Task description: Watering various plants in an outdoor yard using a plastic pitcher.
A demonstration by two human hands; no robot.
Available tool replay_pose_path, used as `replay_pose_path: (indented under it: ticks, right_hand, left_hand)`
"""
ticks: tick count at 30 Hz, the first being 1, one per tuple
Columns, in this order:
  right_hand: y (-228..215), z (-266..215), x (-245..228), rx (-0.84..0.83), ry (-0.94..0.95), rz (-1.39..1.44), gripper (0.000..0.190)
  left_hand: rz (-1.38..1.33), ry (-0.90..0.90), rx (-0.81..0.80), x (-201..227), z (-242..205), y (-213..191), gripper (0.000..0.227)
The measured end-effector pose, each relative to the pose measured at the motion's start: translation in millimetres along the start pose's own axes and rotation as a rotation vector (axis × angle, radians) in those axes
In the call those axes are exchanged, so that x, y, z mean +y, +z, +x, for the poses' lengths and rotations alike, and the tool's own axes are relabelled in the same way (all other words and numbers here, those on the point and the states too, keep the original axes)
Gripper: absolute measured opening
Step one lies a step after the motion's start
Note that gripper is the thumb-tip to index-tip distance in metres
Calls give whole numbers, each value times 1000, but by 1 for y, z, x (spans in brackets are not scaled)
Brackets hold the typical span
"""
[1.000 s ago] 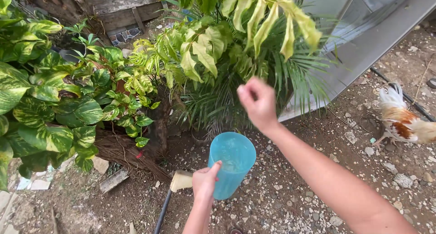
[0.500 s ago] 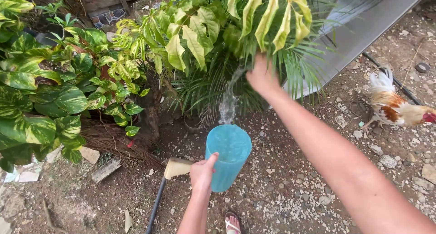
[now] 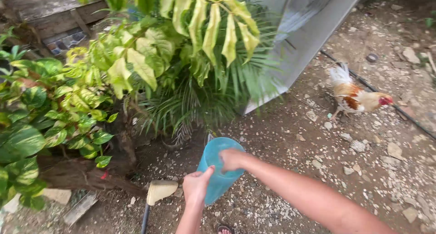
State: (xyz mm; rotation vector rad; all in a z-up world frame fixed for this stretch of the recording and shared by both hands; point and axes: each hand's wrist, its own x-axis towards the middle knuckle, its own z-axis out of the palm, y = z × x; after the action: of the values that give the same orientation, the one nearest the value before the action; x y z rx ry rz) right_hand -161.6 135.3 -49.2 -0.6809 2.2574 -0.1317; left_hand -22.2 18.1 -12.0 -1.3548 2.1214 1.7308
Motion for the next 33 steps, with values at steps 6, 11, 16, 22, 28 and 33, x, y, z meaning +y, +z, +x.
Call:
replay_pose_path:
  ticks: [6, 11, 16, 22, 28, 33]
  right_hand:
    - [-84, 16, 4, -98, -114, 1046, 11]
    - [-230, -93, -26, 910, -133, 562, 88]
    - [-223, -120, -8, 1343, -419, 288, 31]
    - [-108, -74, -6, 42, -147, 77, 17]
    - [21, 47, 22, 20, -185, -10, 8]
    - [-106, -14, -15, 1150, -795, 224, 26]
  left_hand:
    - [-267, -40, -39, -13, 32, 21, 42]
    - [-148, -58, -70, 18, 18, 23, 36]
    - [-178, -12, -30, 21, 21, 20, 41]
    - [-197, 42, 29, 12, 16, 12, 43]
    - [-91, 2, 49, -10, 11, 12, 44]
    - [-138, -78, 52, -20, 2, 9, 41]
